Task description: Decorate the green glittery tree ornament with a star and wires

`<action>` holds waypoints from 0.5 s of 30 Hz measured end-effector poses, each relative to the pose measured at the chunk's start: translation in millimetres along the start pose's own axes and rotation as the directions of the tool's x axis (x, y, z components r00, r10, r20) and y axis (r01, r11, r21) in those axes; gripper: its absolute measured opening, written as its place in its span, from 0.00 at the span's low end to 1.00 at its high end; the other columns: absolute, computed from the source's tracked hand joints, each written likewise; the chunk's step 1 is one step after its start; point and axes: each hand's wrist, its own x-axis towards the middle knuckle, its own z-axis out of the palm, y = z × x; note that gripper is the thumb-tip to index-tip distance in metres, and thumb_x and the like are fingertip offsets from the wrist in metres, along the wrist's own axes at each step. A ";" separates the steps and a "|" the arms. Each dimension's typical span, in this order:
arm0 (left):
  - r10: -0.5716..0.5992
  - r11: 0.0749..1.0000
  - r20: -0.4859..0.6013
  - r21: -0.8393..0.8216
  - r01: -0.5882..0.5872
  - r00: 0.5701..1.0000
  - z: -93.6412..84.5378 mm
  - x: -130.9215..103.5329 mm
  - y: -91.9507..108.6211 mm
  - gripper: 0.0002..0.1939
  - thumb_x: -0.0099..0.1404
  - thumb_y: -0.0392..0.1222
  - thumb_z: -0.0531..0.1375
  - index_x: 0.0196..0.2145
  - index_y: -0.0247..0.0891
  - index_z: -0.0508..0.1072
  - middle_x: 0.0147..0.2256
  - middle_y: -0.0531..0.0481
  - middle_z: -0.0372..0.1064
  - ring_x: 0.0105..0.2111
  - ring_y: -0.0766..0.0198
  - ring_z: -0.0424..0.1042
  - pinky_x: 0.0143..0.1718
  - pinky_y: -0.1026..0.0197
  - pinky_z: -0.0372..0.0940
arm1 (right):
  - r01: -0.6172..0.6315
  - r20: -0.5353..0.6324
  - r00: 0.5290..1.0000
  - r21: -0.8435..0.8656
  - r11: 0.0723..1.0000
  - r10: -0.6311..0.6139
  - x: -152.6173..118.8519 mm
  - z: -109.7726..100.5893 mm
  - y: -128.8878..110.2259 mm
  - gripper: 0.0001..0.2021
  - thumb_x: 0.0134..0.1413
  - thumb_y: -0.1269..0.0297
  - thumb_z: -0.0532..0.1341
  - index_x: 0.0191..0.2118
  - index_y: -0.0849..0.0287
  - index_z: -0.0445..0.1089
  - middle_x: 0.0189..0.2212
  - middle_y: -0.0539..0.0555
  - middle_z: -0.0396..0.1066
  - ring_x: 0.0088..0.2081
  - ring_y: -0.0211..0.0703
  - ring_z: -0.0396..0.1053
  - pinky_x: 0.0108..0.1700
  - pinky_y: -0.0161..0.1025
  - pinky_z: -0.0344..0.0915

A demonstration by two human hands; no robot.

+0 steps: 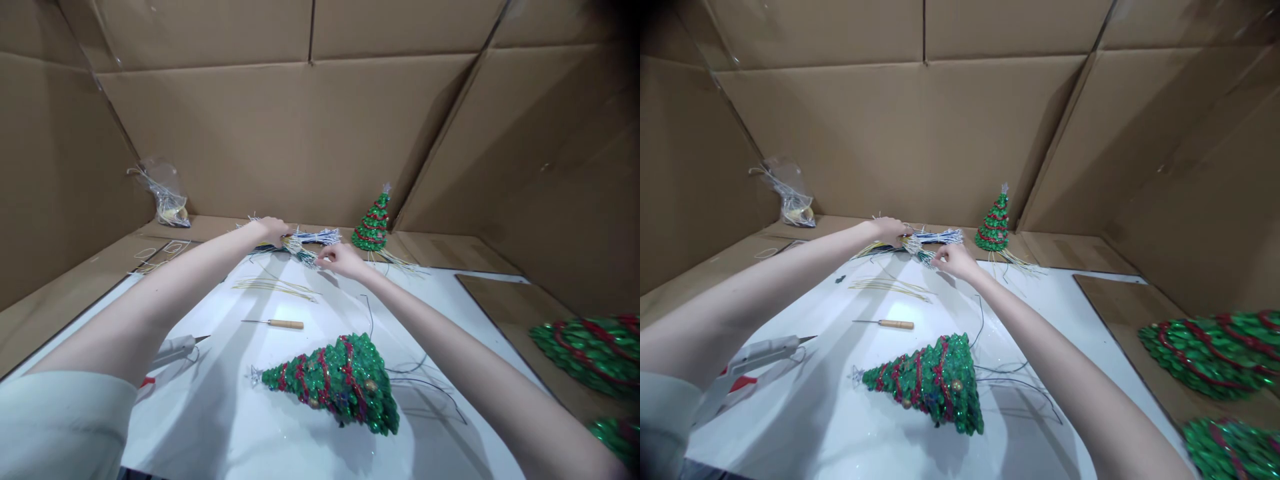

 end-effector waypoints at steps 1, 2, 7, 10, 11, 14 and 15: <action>0.000 1.000 -0.001 0.000 0.000 1.000 0.2 0.0 -0.2 0.16 0.67 0.44 0.56 0.50 0.37 0.66 0.48 0.44 0.65 0.45 0.58 0.69 0.45 0.51 0.67 | 0.003 0.008 1.000 -0.004 1.000 -0.003 0.6 2.1 0.8 0.11 0.47 0.58 0.61 0.29 0.61 0.74 0.17 0.49 0.60 0.22 0.37 0.56 0.28 0.35 0.48; 0.000 1.000 -0.002 -0.002 0.000 1.000 0.4 0.0 -0.4 0.16 0.67 0.44 0.56 0.51 0.37 0.66 0.48 0.44 0.65 0.45 0.58 0.69 0.45 0.51 0.67 | 0.005 0.015 1.000 -0.007 1.000 -0.005 0.9 3.5 1.3 0.11 0.47 0.59 0.61 0.28 0.61 0.74 0.18 0.49 0.60 0.23 0.37 0.56 0.28 0.35 0.49; 0.001 1.000 -0.004 -0.012 -0.001 1.000 0.7 -0.9 -0.6 0.17 0.67 0.44 0.56 0.51 0.36 0.66 0.49 0.44 0.65 0.45 0.58 0.69 0.45 0.50 0.67 | -0.003 0.056 0.998 -0.029 1.000 0.005 -2.1 -5.4 4.5 0.09 0.45 0.61 0.60 0.24 0.61 0.72 0.17 0.49 0.61 0.22 0.36 0.56 0.28 0.35 0.49; 0.001 1.000 -0.007 -0.015 -0.001 1.000 0.1 -1.5 -0.9 0.17 0.67 0.44 0.56 0.51 0.37 0.66 0.49 0.44 0.65 0.45 0.58 0.69 0.45 0.50 0.67 | -0.022 0.118 0.993 -0.041 0.999 0.027 -10.2 -26.0 13.4 0.08 0.42 0.61 0.61 0.22 0.61 0.71 0.16 0.49 0.59 0.22 0.36 0.56 0.27 0.36 0.49; -0.001 1.000 -0.009 -0.016 0.001 1.000 0.0 -1.5 -1.1 0.17 0.67 0.44 0.56 0.51 0.37 0.66 0.49 0.44 0.65 0.45 0.58 0.69 0.45 0.50 0.67 | -0.031 0.146 0.989 -0.046 0.998 0.038 -14.2 -35.0 17.9 0.08 0.41 0.62 0.61 0.21 0.61 0.71 0.16 0.48 0.59 0.22 0.36 0.55 0.26 0.36 0.48; -0.008 1.000 -0.014 -0.019 0.007 1.000 0.1 -0.6 -2.0 0.17 0.67 0.44 0.56 0.51 0.36 0.66 0.49 0.44 0.65 0.45 0.58 0.69 0.45 0.50 0.67 | -0.045 0.256 0.965 -0.042 0.998 0.054 -29.4 -65.4 34.0 0.09 0.37 0.60 0.63 0.21 0.62 0.72 0.15 0.47 0.57 0.21 0.35 0.54 0.25 0.36 0.48; -0.009 1.000 -0.014 -0.021 0.008 1.000 0.3 -0.1 -2.3 0.17 0.67 0.44 0.56 0.51 0.36 0.66 0.49 0.44 0.65 0.45 0.58 0.69 0.45 0.50 0.67 | -0.047 0.297 0.953 -0.035 0.998 0.056 -35.0 -75.4 39.7 0.10 0.37 0.59 0.63 0.20 0.61 0.72 0.14 0.47 0.57 0.20 0.35 0.53 0.25 0.36 0.48</action>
